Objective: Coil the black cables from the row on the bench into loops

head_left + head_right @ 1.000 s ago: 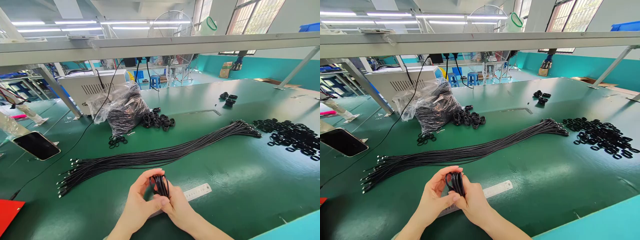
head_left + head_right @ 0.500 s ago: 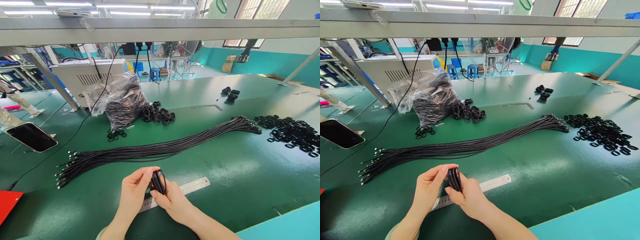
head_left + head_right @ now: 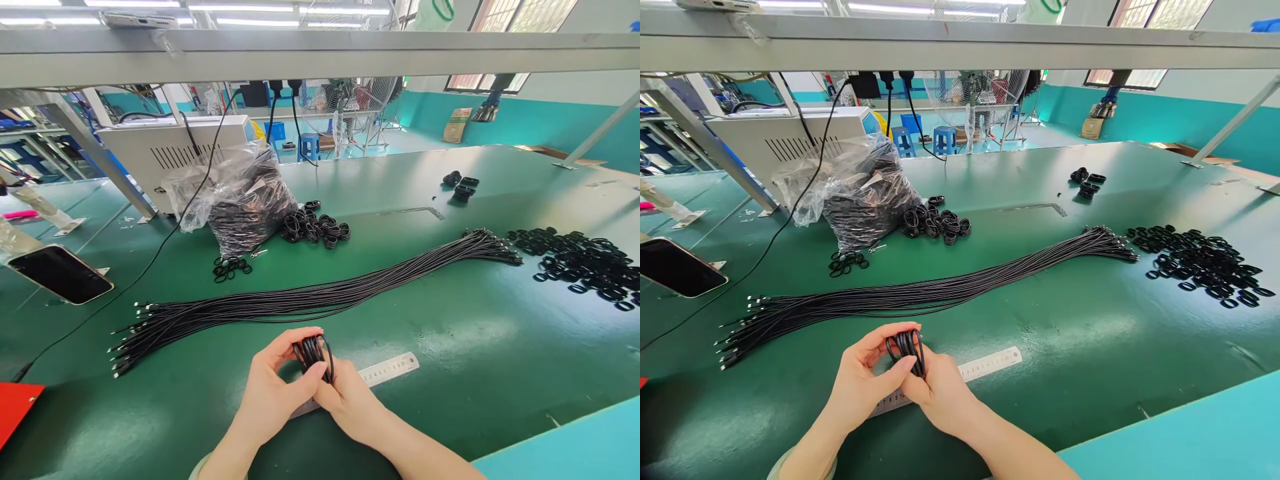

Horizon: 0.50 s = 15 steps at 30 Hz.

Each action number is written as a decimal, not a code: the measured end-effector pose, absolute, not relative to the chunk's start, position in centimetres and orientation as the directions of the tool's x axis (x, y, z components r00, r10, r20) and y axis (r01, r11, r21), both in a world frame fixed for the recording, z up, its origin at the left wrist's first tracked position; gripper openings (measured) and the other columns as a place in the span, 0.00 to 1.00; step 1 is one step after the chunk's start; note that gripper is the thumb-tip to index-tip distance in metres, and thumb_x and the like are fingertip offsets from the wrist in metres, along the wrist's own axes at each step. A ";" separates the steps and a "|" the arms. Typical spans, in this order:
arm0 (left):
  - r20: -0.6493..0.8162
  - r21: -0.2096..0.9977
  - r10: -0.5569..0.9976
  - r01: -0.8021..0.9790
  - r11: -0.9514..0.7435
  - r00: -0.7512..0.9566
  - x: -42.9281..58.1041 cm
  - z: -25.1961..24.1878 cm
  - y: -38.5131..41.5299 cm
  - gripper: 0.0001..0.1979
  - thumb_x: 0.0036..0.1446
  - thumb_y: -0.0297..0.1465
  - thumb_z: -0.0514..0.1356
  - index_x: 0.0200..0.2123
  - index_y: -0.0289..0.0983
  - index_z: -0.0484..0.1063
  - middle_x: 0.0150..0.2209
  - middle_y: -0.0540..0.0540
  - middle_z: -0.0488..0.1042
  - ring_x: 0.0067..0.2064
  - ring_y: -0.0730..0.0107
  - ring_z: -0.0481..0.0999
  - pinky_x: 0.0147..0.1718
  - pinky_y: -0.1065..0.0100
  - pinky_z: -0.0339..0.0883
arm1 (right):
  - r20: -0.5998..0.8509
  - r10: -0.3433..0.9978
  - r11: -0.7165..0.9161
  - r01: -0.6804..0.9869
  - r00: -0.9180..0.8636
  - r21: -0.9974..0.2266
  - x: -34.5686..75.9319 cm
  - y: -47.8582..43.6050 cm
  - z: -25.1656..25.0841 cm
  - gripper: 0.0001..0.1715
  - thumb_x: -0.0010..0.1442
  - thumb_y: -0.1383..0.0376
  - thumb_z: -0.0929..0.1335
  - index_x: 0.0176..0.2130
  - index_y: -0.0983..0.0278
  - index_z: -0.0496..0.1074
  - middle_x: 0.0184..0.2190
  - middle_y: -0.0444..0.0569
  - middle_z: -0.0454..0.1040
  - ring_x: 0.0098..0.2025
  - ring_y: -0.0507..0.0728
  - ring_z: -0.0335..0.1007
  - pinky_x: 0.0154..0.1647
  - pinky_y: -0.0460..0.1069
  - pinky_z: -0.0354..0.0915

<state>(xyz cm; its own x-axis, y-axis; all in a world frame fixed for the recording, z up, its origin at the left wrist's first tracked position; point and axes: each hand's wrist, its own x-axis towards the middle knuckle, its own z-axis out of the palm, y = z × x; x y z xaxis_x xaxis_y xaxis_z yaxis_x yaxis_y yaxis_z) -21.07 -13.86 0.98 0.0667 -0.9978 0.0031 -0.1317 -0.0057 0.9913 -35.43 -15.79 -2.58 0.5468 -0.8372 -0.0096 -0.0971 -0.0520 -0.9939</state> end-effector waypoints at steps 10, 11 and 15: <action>-0.043 0.997 -0.999 -0.069 -0.044 0.020 -21.2 1.1 -13.8 0.24 0.47 0.33 0.69 0.49 0.43 0.74 0.52 0.45 0.76 0.53 0.54 0.72 0.58 0.57 0.60 | -0.029 -0.838 0.002 -0.051 0.545 -0.999 -35.4 -15.8 -2.4 0.08 0.59 0.60 0.62 0.31 0.62 0.62 0.21 0.39 0.56 0.25 0.50 0.49 0.25 0.45 0.50; -0.045 0.999 -0.999 0.011 -0.045 0.002 -21.1 1.2 -13.9 0.25 0.48 0.38 0.69 0.51 0.43 0.74 0.55 0.45 0.74 0.55 0.52 0.70 0.59 0.57 0.59 | -0.026 -0.840 0.001 -0.046 0.543 -0.999 -35.3 -15.7 -2.5 0.10 0.60 0.59 0.62 0.31 0.63 0.62 0.20 0.39 0.56 0.24 0.50 0.49 0.24 0.45 0.50; -0.041 0.787 -0.985 0.602 -0.135 -0.168 -19.8 1.5 -14.7 0.36 0.58 0.57 0.45 0.62 0.43 0.62 0.66 0.46 0.59 0.68 0.56 0.53 0.64 0.57 0.50 | -0.001 -0.903 0.006 0.012 0.430 -1.000 -35.3 -15.4 -3.0 0.21 0.62 0.49 0.63 0.32 0.64 0.64 0.18 0.39 0.55 0.22 0.49 0.48 0.21 0.45 0.49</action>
